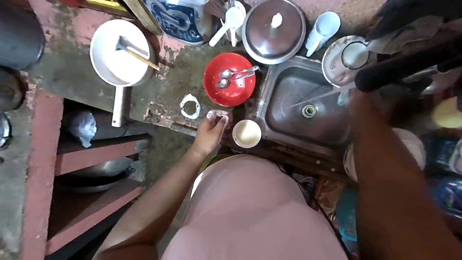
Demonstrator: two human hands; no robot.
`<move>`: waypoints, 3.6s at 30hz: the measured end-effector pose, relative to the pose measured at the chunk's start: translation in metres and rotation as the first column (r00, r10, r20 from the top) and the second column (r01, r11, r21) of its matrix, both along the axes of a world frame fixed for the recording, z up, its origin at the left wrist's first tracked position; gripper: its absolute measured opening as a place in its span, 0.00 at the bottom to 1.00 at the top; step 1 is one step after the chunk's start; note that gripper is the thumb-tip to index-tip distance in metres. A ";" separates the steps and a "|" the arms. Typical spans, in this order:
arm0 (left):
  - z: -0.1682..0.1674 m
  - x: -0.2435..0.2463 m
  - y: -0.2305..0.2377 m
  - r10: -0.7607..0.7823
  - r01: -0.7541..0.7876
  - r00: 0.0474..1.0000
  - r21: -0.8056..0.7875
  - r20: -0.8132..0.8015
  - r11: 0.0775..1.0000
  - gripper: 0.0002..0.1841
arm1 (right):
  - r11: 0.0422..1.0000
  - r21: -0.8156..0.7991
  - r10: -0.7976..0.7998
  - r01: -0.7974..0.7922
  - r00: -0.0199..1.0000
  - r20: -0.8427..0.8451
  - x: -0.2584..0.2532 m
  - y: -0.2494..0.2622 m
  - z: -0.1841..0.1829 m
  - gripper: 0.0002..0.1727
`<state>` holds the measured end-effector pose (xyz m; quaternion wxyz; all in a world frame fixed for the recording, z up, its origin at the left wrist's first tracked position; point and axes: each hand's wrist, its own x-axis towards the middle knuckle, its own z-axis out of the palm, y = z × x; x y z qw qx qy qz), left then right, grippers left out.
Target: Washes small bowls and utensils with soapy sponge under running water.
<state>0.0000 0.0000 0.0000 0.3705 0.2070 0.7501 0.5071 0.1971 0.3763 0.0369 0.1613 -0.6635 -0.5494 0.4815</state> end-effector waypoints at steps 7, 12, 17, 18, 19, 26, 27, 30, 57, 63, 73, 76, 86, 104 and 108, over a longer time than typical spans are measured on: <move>-0.001 0.040 0.083 -0.402 0.400 0.915 -0.046 -0.044 0.916 0.15 | 0.988 0.060 0.137 -0.145 0.984 0.117 0.088 0.001 -0.128 0.24; -0.007 0.108 0.179 -0.562 0.591 0.792 -0.072 0.239 0.803 0.24 | 0.998 -0.043 0.053 -0.052 0.999 0.013 0.093 -0.055 -0.126 0.23; -0.032 0.142 0.239 -0.182 0.430 0.752 -0.264 0.633 0.863 0.32 | 0.999 -0.031 0.027 -0.022 0.989 0.143 0.080 -0.094 -0.113 0.21; -0.039 0.146 0.244 -0.108 0.387 0.727 -0.274 0.678 0.880 0.32 | 1.000 -0.017 0.017 -0.015 0.989 0.149 0.079 -0.097 -0.116 0.21; -0.043 0.149 0.249 -0.044 0.346 0.699 -0.283 0.714 0.894 0.31 | 1.000 -0.022 0.016 -0.013 0.990 0.143 0.080 -0.100 -0.117 0.21; -0.060 0.164 0.267 0.119 0.220 0.617 -0.316 0.778 0.923 0.21 | 0.969 0.087 0.192 -0.230 0.928 0.320 0.084 -0.097 -0.136 0.22; -0.061 0.163 0.268 0.111 0.202 0.634 -0.303 0.765 0.931 0.24 | 0.961 0.108 0.205 -0.256 0.916 0.346 0.085 -0.095 -0.134 0.21; -0.060 0.154 0.272 0.068 0.165 0.692 -0.249 0.719 0.954 0.27 | 0.970 0.140 0.149 -0.201 0.939 0.310 0.091 -0.084 -0.122 0.24; -0.110 0.072 0.264 -0.860 0.511 0.505 -0.776 -0.076 0.369 0.20 | 0.859 0.035 0.314 -0.511 0.578 0.753 0.153 -0.007 -0.021 0.28; -0.123 0.094 0.262 -0.768 0.514 0.641 -0.732 -0.020 0.447 0.19 | 0.968 0.022 0.241 -0.252 0.947 0.214 0.183 -0.044 -0.039 0.19; -0.061 0.143 0.238 -0.109 0.136 0.730 0.013 0.674 0.991 0.38 | 0.956 -0.290 -0.071 -0.051 0.916 -0.395 0.147 -0.082 -0.097 0.12; -0.051 0.130 0.258 -0.237 0.259 0.893 -0.004 0.384 0.966 0.25 | 0.943 -0.308 0.003 -0.124 0.930 -0.367 0.141 -0.077 -0.088 0.17; -0.019 0.099 0.254 -0.671 0.513 0.607 -0.436 -0.425 0.740 0.39 | 0.916 -0.247 0.282 -0.317 0.945 -0.166 0.170 -0.083 -0.066 0.31; -0.028 0.060 0.104 0.087 -0.103 0.990 0.154 0.110 0.983 0.28 | 0.578 0.328 0.770 -0.747 0.632 0.081 -0.053 -0.177 -0.050 0.20; -0.027 0.024 0.078 0.076 -0.100 0.981 0.130 0.176 0.986 0.30 | 0.446 0.103 0.849 -0.889 0.457 0.266 -0.077 -0.173 -0.052 0.14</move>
